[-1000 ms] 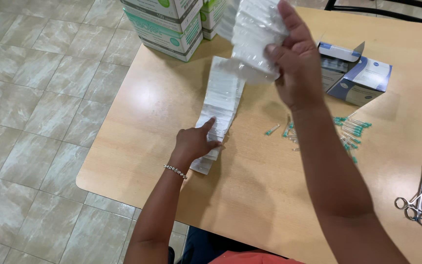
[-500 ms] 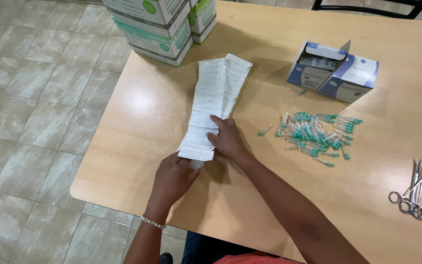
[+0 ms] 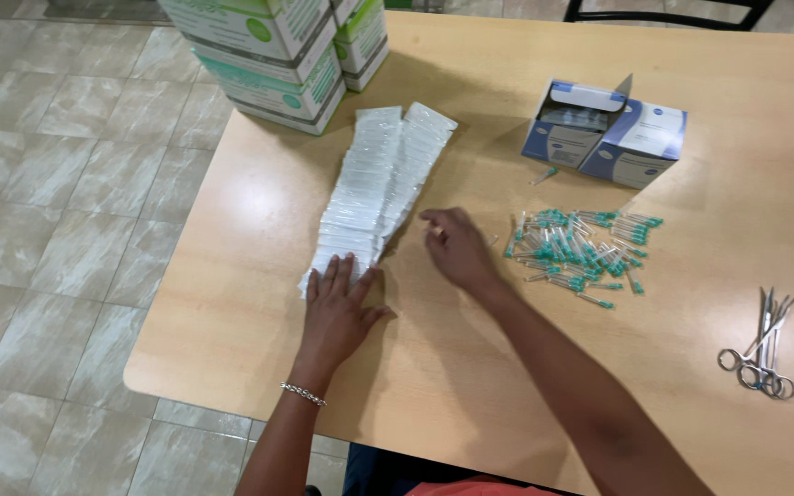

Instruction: The person unpacks individually wrapped syringes from a long plastic strip, placing them on the table. They then pick up a new strip and continue the process. Medical boxes and surgical tools are visible on the table.

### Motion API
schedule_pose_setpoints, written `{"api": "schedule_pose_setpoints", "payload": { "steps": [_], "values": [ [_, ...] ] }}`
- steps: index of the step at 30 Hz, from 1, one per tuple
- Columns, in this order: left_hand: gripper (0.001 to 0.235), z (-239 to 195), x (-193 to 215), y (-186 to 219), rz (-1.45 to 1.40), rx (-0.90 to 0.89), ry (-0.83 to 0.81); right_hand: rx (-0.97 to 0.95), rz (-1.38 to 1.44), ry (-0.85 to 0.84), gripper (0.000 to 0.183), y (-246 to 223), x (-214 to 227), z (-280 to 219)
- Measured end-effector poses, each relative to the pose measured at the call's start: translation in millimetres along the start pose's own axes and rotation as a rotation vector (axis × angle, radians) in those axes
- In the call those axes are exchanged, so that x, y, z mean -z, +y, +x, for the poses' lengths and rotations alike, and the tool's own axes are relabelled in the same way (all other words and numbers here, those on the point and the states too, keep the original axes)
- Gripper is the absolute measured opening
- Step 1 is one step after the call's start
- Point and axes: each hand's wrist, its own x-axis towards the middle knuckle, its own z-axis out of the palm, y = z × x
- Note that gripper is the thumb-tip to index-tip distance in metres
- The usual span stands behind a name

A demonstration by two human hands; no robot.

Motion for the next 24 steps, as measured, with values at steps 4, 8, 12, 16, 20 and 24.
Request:
{"api": "schedule_pose_setpoints", "payload": {
  "steps": [4, 8, 12, 16, 20, 24],
  "values": [
    [0.065, 19, 4, -19, 0.020, 0.031, -0.033, 0.089, -0.229, 0.167, 0.035, 41, 81, 33],
    [0.069, 28, -12, -32, 0.046, 0.075, 0.024, 0.305, -0.807, 0.285, 0.032, 97, 164, 92],
    [0.068, 26, -24, -35, 0.010, 0.103, 0.086, 0.227, -0.830, 0.170, 0.040, 57, 220, 101],
    [0.067, 27, -30, -36, -0.002, 0.115, 0.105, 0.082, -1.032, 0.037, 0.045, 70, 231, 120],
    [0.067, 27, -32, -38, -0.001, 0.115, 0.116, 0.007, -1.050, -0.095, 0.047, 71, 236, 125],
    [0.066, 27, -33, -39, 0.010, 0.109, 0.129, -0.077, -1.023, -0.221, 0.058, 82, 239, 139]
  ]
}}
